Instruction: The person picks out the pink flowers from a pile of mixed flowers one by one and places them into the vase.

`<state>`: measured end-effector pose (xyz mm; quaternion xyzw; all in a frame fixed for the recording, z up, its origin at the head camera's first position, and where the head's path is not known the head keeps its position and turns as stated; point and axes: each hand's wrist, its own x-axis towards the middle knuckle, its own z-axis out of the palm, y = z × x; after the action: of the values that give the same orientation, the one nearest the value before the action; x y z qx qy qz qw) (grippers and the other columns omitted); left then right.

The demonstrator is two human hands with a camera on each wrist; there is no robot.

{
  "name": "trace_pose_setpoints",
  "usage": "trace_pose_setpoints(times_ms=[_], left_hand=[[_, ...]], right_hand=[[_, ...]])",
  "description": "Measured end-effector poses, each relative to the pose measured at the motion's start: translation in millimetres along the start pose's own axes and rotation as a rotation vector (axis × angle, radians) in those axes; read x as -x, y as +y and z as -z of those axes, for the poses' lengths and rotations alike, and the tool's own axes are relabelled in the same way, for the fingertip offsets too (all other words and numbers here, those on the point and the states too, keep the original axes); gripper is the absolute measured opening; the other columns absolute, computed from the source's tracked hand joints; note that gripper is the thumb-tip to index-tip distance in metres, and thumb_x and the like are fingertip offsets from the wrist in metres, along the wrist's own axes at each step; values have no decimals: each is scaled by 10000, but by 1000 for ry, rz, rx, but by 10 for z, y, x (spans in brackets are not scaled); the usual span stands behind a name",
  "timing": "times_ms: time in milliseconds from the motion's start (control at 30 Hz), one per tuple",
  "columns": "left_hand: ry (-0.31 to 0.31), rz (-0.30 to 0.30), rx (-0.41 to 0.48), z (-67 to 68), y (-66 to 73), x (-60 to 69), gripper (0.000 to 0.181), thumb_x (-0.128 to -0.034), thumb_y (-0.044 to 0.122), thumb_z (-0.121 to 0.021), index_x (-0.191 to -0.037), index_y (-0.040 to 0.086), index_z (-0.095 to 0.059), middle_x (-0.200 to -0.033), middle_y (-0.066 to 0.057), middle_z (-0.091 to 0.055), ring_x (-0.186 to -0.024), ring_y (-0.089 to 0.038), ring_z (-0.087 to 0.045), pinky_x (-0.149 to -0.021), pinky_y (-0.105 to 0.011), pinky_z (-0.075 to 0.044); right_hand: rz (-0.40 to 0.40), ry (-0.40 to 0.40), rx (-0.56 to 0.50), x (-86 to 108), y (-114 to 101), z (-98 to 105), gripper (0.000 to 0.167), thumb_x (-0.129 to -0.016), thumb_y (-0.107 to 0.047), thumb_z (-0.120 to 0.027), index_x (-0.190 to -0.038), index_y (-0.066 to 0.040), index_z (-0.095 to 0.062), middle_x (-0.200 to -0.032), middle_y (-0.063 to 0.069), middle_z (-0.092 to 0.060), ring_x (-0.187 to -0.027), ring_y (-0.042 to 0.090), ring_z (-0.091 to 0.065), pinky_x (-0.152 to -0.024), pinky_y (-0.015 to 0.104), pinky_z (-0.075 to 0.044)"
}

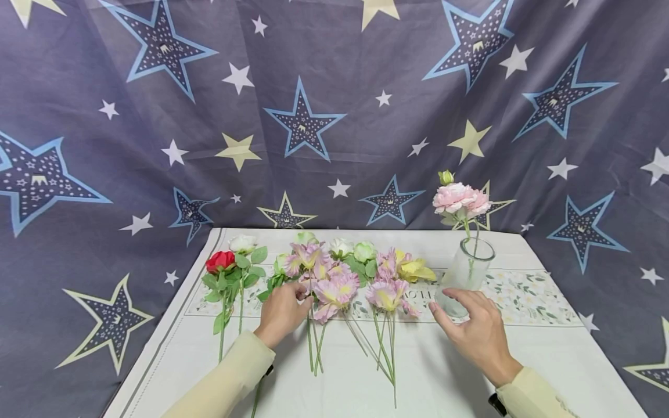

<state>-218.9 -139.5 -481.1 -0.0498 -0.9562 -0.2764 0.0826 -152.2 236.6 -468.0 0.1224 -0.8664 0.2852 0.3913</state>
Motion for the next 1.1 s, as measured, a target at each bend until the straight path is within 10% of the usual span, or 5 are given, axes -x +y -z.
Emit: trace_pose_setpoints(times_ms=[267,633,867,1100], left_hand=[[-42,55,-66,-36,-2,-107,124,-907,255,-763,-875,137,-742,-723,6,-640,-614,-154,-542,-526,-342,-421],[-86,93,-72,-118,-40,-199,435,-929,248,-730,-600,194,-450,-521,50,-385,-497,-140,-394,-465,-299,-266],[-82,85,-90,-171,-56,-254,207,-919,239,-736,-740,162,-666,-660,18,-605,-586,-167,-538,-494,-333,-400],[-78,96,-89,-218,-78,-288,382,-927,228,-706,-584,189,-541,-543,31,-509,-528,-169,-489,-471,-320,-343]], right_hand=[[-30,-28,6,43,-15,6,376,-742,-255,-893,-1054,-83,-774,-1024,129,-753,-928,320,-683,-831,517,-477],[-28,-55,13,124,-23,9,375,-730,-252,-901,-1045,-92,-774,-998,88,-763,-911,293,-687,-841,480,-479],[-37,-69,3,154,-51,3,383,-736,-244,-901,-1069,-99,-778,-1041,60,-774,-947,298,-698,-842,512,-488],[-30,-61,4,158,-62,6,390,-728,-247,-902,-1062,-87,-779,-1036,60,-771,-942,291,-696,-834,500,-494]])
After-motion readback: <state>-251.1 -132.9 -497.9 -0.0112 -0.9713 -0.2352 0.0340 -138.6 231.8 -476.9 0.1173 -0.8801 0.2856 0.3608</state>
